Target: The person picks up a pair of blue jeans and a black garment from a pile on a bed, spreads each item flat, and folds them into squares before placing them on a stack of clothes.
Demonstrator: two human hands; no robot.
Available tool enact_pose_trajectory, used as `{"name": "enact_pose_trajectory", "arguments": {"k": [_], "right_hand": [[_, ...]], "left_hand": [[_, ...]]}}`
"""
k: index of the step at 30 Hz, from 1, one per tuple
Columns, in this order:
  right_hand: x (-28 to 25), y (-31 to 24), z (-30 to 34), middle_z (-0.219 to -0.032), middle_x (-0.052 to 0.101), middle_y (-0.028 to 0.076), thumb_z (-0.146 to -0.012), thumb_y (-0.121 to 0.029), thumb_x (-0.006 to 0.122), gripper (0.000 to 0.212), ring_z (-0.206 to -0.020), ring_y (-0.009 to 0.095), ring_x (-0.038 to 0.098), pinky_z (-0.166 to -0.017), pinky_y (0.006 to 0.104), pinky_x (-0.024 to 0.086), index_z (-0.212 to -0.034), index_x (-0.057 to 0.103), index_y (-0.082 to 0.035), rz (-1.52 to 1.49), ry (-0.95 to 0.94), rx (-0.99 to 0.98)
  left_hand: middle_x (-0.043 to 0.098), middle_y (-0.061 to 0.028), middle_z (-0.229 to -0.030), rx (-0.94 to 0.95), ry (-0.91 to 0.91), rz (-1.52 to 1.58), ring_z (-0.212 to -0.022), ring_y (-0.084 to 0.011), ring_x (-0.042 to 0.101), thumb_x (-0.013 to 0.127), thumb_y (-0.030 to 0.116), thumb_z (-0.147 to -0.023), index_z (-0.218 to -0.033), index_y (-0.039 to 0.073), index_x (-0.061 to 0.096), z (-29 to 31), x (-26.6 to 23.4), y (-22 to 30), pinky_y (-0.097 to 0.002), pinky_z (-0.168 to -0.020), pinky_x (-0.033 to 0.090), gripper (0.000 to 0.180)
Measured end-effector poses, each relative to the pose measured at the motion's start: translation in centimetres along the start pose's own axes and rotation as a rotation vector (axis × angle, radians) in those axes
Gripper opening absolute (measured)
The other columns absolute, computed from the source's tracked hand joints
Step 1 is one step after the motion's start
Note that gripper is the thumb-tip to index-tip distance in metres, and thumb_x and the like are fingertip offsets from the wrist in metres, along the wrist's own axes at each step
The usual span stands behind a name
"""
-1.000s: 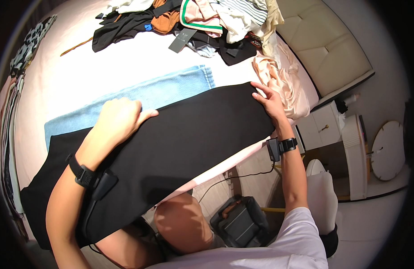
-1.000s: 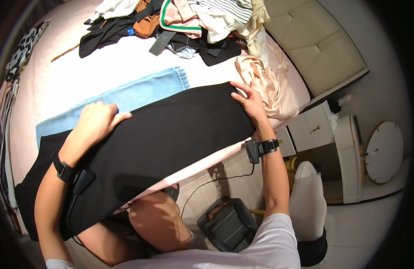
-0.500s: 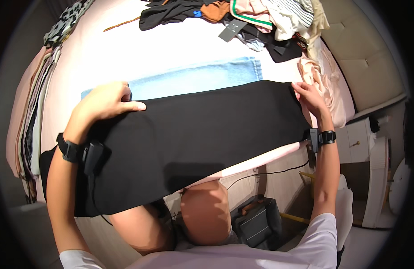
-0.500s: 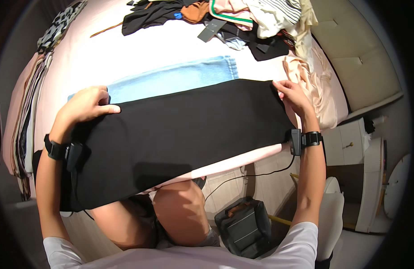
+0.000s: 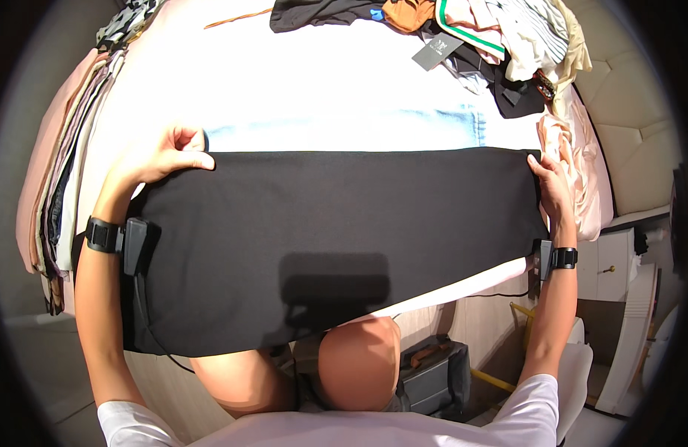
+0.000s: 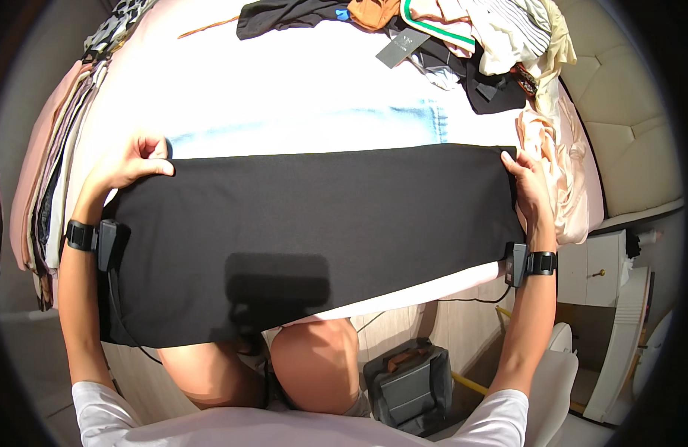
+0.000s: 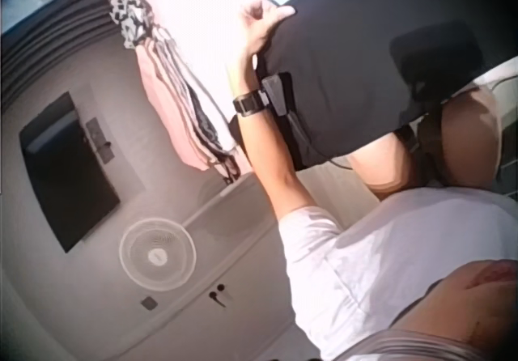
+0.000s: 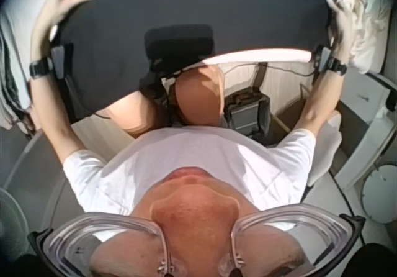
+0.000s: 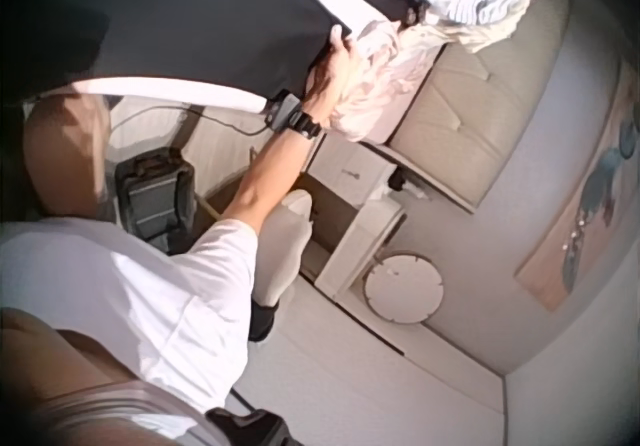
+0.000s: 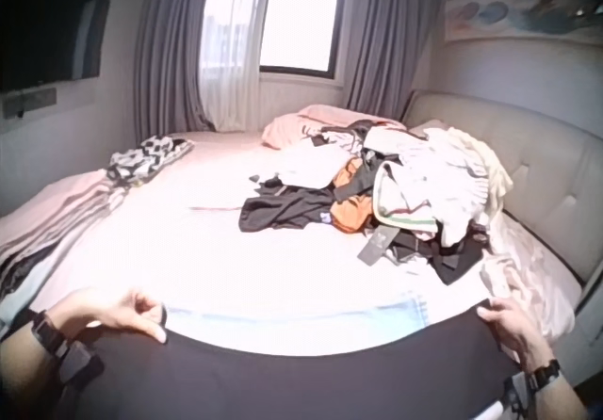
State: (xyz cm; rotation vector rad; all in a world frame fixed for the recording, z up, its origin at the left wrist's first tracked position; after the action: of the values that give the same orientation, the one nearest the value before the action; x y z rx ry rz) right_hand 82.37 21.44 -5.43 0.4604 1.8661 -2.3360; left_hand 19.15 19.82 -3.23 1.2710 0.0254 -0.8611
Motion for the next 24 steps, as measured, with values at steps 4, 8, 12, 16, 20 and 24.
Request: {"name": "enact_pose_trajectory", "arguments": {"k": [4, 8, 12, 16, 20, 24], "right_hand": [[-2.0, 2.3, -1.1, -0.072, 0.054, -0.005, -0.088, -0.025, 0.074, 0.021, -0.066, 0.006, 0.047, -0.061, 0.0228, 0.039, -0.088, 0.065, -0.006, 0.202, 0.049, -0.05], [0.0, -2.0, 1.5, -0.081, 0.063, 0.0, -0.088, -0.034, 0.073, 0.04, -0.072, 0.01, 0.056, -0.065, 0.024, 0.044, -0.103, 0.069, 0.003, 0.63, 0.149, 0.149], [-1.7, 0.0, 5.5, -0.089, 0.069, 0.008, -0.087, -0.046, 0.07, 0.051, -0.079, 0.016, 0.065, -0.073, 0.029, 0.052, -0.098, 0.069, 0.004, 0.371, 0.087, 0.226], [-2.2, 1.5, 6.5, -0.075, 0.064, 0.002, -0.087, -0.052, 0.068, 0.053, -0.066, 0.009, 0.057, -0.062, 0.0269, 0.046, -0.085, 0.069, 0.001, 0.598, 0.102, 0.208], [-2.4, 2.0, 6.7, -0.063, 0.053, 0.0, -0.086, -0.058, 0.066, 0.061, -0.06, 0.009, 0.047, -0.057, 0.0298, 0.04, -0.071, 0.064, 0.002, 0.826, 0.287, 0.011], [-3.4, 5.2, 6.7, -0.064, 0.043, -0.005, -0.087, -0.055, 0.068, 0.053, -0.06, 0.007, 0.039, -0.054, 0.025, 0.03, -0.067, 0.057, -0.006, 0.416, 0.286, -0.014]], "left_hand": [[0.037, 0.0095, -0.065, 0.063, 0.179, -0.047, -0.061, -0.0043, 0.034, 0.082, 0.02, -0.078, -0.069, 0.013, 0.046, -0.3, 0.7, -1.3, -0.0217, -0.055, 0.029, 0.038], [0.052, 0.002, -0.087, 0.092, 0.365, -0.011, -0.081, -0.0094, 0.05, 0.081, 0.006, -0.073, -0.109, 0.004, 0.058, 2.4, -0.2, -1.1, -0.0238, -0.077, 0.044, 0.043], [0.058, -0.0121, -0.117, 0.299, 0.487, -0.359, -0.116, -0.0254, 0.052, 0.076, 0.008, -0.074, -0.125, 0.0, 0.051, 5.3, 1.7, 3.7, -0.0384, -0.105, 0.037, 0.058], [0.055, -0.0134, -0.125, 0.245, 0.62, -0.522, -0.119, -0.0257, 0.051, 0.069, 0.008, -0.081, -0.126, 0.0, 0.051, 13.9, 0.6, 2.5, -0.037, -0.105, 0.036, 0.049], [0.058, -0.0106, -0.126, 0.099, 0.929, -0.161, -0.117, -0.0199, 0.054, 0.062, 0.01, -0.094, -0.127, 0.001, 0.054, 24.6, -1.6, -7.7, -0.0332, -0.105, 0.038, 0.035], [0.062, -0.0116, -0.111, -0.215, 1.219, -0.533, -0.102, -0.0218, 0.059, 0.069, 0.026, -0.092, -0.115, 0.001, 0.061, 32.0, -1.5, -11.2, -0.0329, -0.092, 0.046, 0.034]]}}
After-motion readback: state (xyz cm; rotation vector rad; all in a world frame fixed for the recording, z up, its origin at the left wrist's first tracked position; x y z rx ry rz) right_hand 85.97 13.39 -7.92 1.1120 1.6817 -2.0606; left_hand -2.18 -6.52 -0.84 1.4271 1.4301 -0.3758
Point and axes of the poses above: each hand's wrist, its own z-axis away from the middle knuckle, its own x-axis out of the palm, y = z × x, the point moved 6 cm from there along -z, towards the middle knuckle
